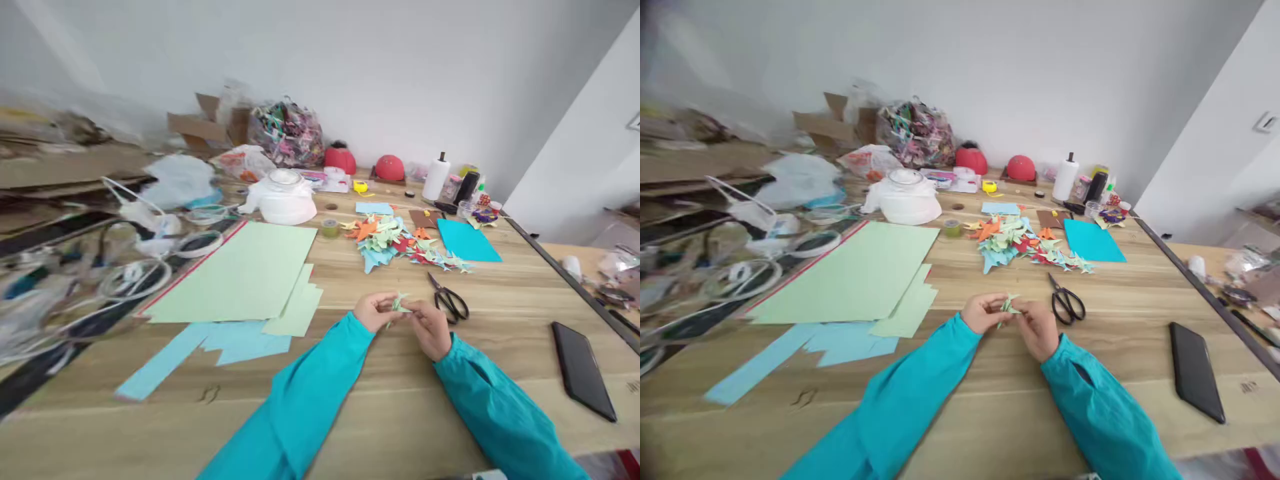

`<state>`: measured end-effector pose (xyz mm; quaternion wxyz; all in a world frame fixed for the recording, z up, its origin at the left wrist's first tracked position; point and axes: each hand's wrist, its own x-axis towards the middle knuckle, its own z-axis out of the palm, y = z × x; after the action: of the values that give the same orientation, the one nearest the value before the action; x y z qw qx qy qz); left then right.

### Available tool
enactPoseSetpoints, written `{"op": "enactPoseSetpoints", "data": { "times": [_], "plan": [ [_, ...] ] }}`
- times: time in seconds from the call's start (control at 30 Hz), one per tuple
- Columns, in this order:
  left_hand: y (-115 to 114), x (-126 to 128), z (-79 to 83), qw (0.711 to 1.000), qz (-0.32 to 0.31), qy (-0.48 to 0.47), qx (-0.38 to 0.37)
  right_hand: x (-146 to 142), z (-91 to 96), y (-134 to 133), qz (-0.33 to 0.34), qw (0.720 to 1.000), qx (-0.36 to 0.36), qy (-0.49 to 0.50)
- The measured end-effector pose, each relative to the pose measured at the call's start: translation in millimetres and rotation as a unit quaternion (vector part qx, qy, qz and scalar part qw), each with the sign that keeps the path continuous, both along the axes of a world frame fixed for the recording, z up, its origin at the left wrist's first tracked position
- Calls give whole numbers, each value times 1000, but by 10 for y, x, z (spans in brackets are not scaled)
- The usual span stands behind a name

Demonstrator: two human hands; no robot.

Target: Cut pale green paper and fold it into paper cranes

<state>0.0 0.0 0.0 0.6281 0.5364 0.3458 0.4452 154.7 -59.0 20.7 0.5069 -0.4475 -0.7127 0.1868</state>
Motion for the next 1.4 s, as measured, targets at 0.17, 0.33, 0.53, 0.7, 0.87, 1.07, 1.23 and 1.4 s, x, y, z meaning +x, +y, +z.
{"op": "enactPoseSetpoints", "data": {
  "times": [0.17,0.33,0.53,0.7,0.87,1.07,1.23,1.4],
  "plan": [
    [-68,29,-10,996,51,37,61,-9,-14,-15,-27,1000,-14,-5],
    [-106,8,-9,957,114,148,220,3,19,-2,-73,992,59,-80],
    [-124,-22,14,909,141,171,353,4,65,-3,-83,985,106,-105],
    [-155,-23,52,855,153,200,454,5,72,-25,-100,979,129,-123],
    [-158,-23,68,822,190,204,497,-6,83,-42,-86,978,137,-128],
    [-113,-37,76,864,236,161,415,163,65,69,-308,936,56,-162],
    [-84,-38,93,884,271,145,353,312,96,142,-447,828,-176,-289],
    [-49,-25,76,887,295,143,325,381,-28,162,-395,851,-183,-295]
  ]
}}
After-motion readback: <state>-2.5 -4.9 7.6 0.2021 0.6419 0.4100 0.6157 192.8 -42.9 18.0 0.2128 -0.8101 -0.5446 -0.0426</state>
